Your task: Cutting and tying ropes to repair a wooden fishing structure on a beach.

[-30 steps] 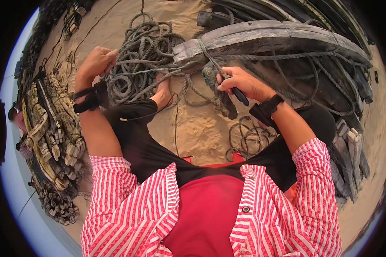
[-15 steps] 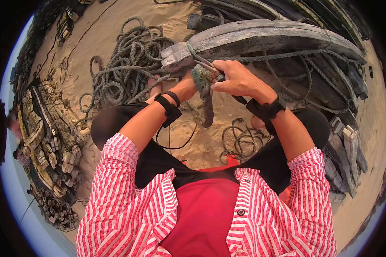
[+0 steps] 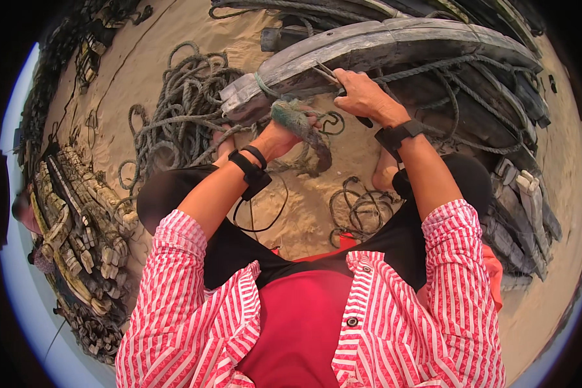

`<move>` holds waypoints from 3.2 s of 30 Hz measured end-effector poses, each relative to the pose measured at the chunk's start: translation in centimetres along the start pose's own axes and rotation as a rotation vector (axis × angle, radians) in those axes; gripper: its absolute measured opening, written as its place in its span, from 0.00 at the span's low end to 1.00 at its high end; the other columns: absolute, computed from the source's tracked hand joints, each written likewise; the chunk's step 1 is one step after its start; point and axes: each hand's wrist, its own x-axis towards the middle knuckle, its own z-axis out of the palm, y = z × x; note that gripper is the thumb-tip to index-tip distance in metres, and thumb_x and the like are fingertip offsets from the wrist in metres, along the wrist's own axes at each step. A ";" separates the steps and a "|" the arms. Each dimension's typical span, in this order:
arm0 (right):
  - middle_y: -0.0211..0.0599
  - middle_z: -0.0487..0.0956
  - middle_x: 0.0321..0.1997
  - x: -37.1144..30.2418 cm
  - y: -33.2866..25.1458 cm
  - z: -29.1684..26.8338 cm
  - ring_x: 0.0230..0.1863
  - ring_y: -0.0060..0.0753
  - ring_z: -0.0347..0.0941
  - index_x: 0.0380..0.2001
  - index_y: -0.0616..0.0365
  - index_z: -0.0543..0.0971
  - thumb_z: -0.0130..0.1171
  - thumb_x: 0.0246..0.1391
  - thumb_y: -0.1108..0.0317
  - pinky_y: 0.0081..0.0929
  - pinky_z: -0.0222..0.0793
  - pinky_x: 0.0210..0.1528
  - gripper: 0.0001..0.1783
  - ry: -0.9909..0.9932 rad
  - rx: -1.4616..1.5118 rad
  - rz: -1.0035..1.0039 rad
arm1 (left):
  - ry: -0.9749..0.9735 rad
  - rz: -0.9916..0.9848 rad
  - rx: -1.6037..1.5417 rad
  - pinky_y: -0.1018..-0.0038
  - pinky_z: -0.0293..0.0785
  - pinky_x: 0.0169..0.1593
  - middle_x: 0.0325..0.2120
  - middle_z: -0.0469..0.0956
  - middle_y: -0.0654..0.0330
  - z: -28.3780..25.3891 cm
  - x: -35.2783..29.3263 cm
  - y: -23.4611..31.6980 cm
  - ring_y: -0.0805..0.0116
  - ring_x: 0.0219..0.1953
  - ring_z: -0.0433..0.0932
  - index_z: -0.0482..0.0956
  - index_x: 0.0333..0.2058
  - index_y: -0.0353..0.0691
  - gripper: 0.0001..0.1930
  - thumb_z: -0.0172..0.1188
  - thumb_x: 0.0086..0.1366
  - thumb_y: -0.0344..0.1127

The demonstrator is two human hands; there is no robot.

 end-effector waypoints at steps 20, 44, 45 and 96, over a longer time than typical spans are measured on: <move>0.49 0.76 0.31 1.5 -1.4 -3.5 0.35 0.49 0.72 0.38 0.64 0.76 0.61 0.35 0.63 0.39 0.67 0.40 0.23 -0.211 0.207 0.021 | -0.170 0.060 -0.346 0.67 0.78 0.49 0.48 0.79 0.53 2.1 1.6 0.8 0.59 0.49 0.80 0.77 0.49 0.35 0.16 0.62 0.61 0.22; 0.32 0.75 0.28 1.0 -11.9 -11.8 0.18 0.21 0.70 0.35 0.57 0.70 0.60 0.51 0.76 0.19 0.66 0.22 0.10 0.186 1.356 0.035 | 0.300 0.842 1.262 0.77 0.74 0.42 0.34 0.78 0.64 4.2 -9.2 10.7 0.76 0.37 0.77 0.78 0.42 0.34 0.12 0.65 0.61 0.31; 0.24 0.73 0.28 0.6 -13.1 -10.9 0.26 0.16 0.67 0.34 0.56 0.73 0.65 0.49 0.70 0.20 0.64 0.29 0.12 0.105 1.286 -0.101 | 0.299 0.841 1.260 0.77 0.74 0.42 0.34 0.78 0.64 5.1 -9.8 11.0 0.76 0.37 0.77 0.78 0.42 0.34 0.12 0.65 0.61 0.31; 0.31 0.72 0.30 -4.4 -7.2 -0.5 0.30 0.33 0.72 0.43 0.56 0.75 0.58 0.51 0.73 0.35 0.67 0.42 0.14 -0.079 1.922 0.450 | -0.281 0.244 0.244 0.68 0.76 0.51 0.43 0.79 0.48 -6.9 -7.7 16.2 0.60 0.46 0.79 0.69 0.61 0.39 0.27 0.48 0.73 0.52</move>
